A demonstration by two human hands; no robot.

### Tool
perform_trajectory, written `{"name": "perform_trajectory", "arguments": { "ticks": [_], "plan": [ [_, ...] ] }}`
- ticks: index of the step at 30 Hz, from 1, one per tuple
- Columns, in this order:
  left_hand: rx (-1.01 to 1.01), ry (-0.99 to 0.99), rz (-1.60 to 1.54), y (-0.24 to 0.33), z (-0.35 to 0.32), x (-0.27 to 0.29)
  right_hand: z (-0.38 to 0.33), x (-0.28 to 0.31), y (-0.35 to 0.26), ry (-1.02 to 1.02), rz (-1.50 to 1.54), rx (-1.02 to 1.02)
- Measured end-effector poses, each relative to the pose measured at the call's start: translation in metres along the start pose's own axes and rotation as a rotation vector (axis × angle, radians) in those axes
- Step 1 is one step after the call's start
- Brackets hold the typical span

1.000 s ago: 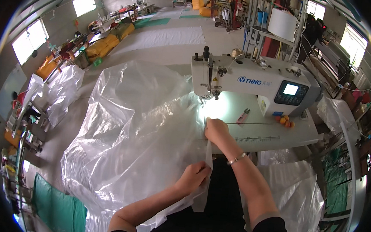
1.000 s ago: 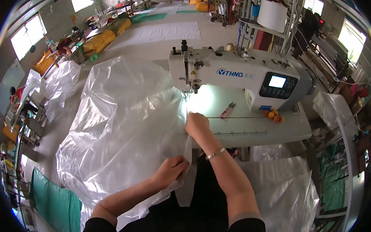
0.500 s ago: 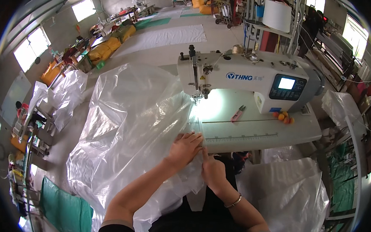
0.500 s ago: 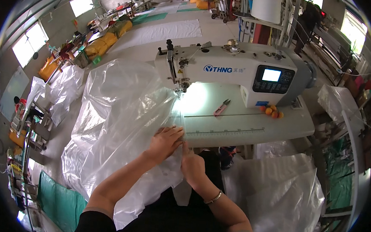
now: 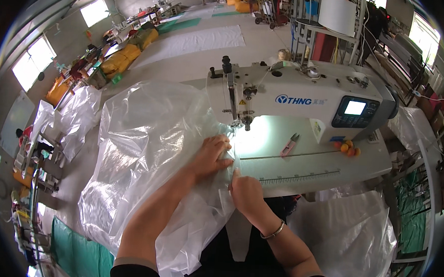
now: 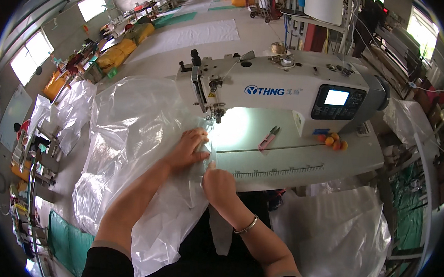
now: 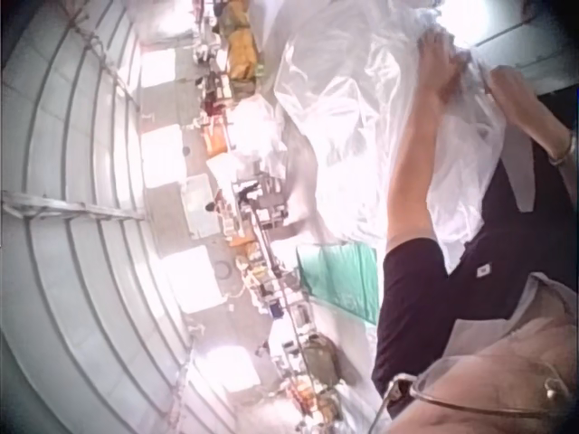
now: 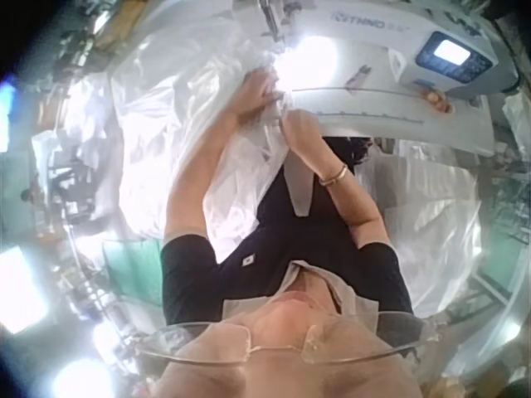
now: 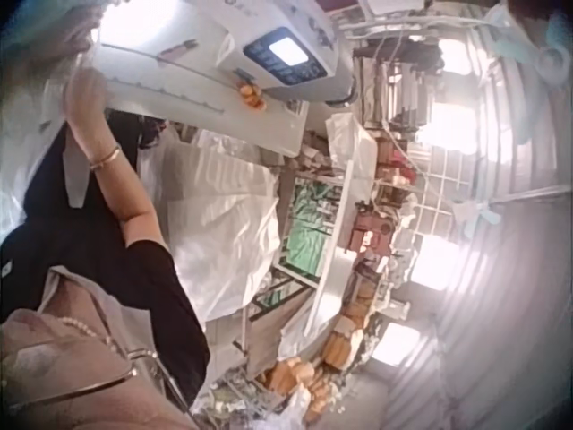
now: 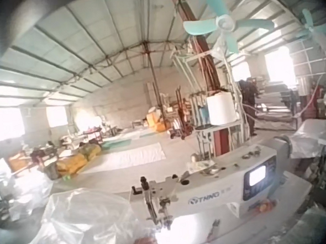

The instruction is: The person aligns and sews large white plastic sheets using an industrial sewing machine. They repeatedly fold edges, guide the material under the needle, and adjust the fabric to maintain alignment. The person also threads the machine and trims excess material during the process.

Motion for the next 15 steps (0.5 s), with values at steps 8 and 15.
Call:
{"name": "perform_trajectory", "arguments": {
  "ticks": [8,15],
  "plan": [
    [0.021,-0.03,-0.038,-0.035,0.037,0.004,0.033,-0.008,0.022,0.148,0.171,-0.026],
    [0.084,-0.035,0.082,-0.072,0.043,0.011,0.038,0.015,0.023,0.286,0.529,-0.143]
  ]
}}
Point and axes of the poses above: each hand's wrist, its own z-axis towards the middle knuckle, its own x-axis out of the back of the hand, y = z × x, the point moved 6 cm from there along z, towards the middle knuckle, and after that the axes turned 4 degrees about -z, right-handed, at the moved point
